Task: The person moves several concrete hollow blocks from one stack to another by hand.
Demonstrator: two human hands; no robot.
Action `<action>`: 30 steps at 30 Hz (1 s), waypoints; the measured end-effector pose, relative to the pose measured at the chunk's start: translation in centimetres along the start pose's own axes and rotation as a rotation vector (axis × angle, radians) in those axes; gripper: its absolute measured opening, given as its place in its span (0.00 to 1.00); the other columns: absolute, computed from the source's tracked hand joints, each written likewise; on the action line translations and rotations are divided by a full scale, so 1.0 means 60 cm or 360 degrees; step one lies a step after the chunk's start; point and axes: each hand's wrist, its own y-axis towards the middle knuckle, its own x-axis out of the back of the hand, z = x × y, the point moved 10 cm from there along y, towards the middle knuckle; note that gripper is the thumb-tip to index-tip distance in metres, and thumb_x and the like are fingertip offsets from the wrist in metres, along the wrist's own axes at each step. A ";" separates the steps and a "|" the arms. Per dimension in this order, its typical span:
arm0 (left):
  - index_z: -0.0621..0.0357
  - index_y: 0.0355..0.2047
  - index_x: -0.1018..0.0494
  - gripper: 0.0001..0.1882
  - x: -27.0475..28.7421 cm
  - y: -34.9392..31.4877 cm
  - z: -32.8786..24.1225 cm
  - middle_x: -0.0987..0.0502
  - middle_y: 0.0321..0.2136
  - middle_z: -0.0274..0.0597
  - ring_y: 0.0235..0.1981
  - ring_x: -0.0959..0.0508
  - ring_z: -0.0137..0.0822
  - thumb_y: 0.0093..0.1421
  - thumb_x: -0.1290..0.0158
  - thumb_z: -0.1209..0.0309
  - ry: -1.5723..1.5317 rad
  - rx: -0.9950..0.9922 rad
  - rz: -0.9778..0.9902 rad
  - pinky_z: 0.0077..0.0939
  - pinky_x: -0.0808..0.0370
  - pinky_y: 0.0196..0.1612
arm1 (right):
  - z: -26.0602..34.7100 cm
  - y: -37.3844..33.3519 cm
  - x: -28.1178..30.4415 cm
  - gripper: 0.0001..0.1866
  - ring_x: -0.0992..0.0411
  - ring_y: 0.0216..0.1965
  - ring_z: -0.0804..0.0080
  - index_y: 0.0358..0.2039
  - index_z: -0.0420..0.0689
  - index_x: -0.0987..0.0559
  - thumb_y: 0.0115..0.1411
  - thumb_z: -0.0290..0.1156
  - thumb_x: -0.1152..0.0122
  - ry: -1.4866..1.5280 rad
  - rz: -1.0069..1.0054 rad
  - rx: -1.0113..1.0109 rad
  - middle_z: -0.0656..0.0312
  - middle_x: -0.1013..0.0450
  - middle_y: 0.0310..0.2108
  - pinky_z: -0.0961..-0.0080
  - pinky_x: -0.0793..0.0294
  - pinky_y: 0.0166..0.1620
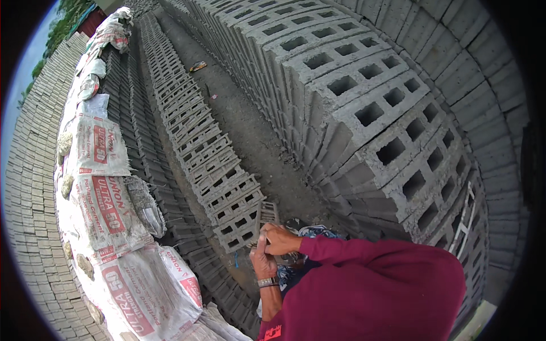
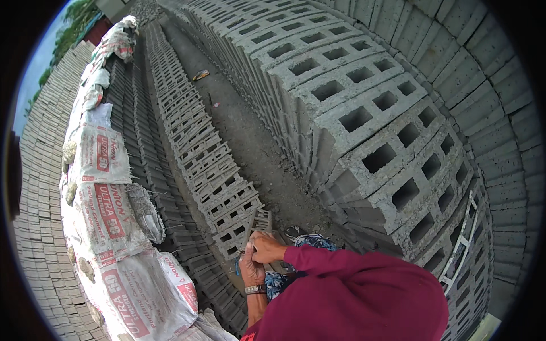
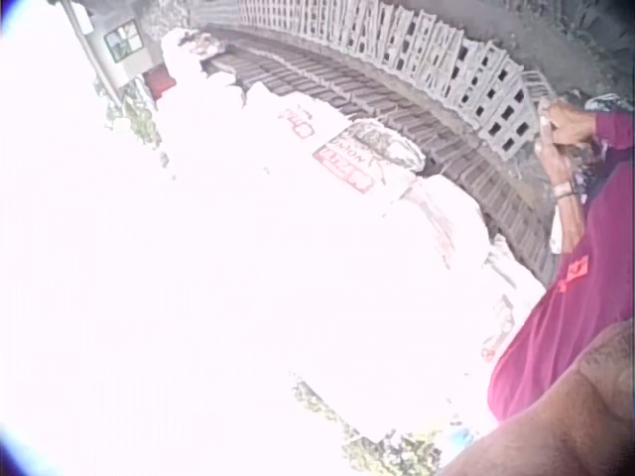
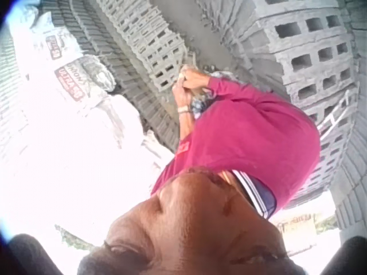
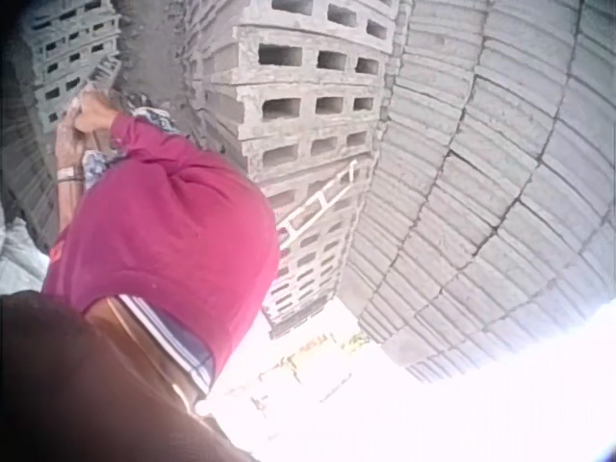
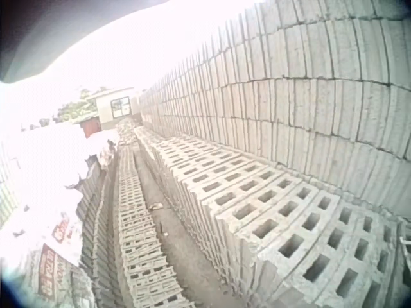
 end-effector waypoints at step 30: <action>0.67 0.41 0.26 0.12 -0.097 -0.439 -0.119 0.22 0.37 0.42 0.38 0.23 0.32 0.60 0.46 0.70 0.0741 0.0751 0.1300 0.26 0.29 0.45 | -0.072 -0.219 -0.319 0.10 0.29 0.25 0.76 0.28 0.43 0.20 0.55 0.37 0.35 0.2311 -0.0679 -0.0366 0.66 0.27 0.22 0.71 0.37 0.27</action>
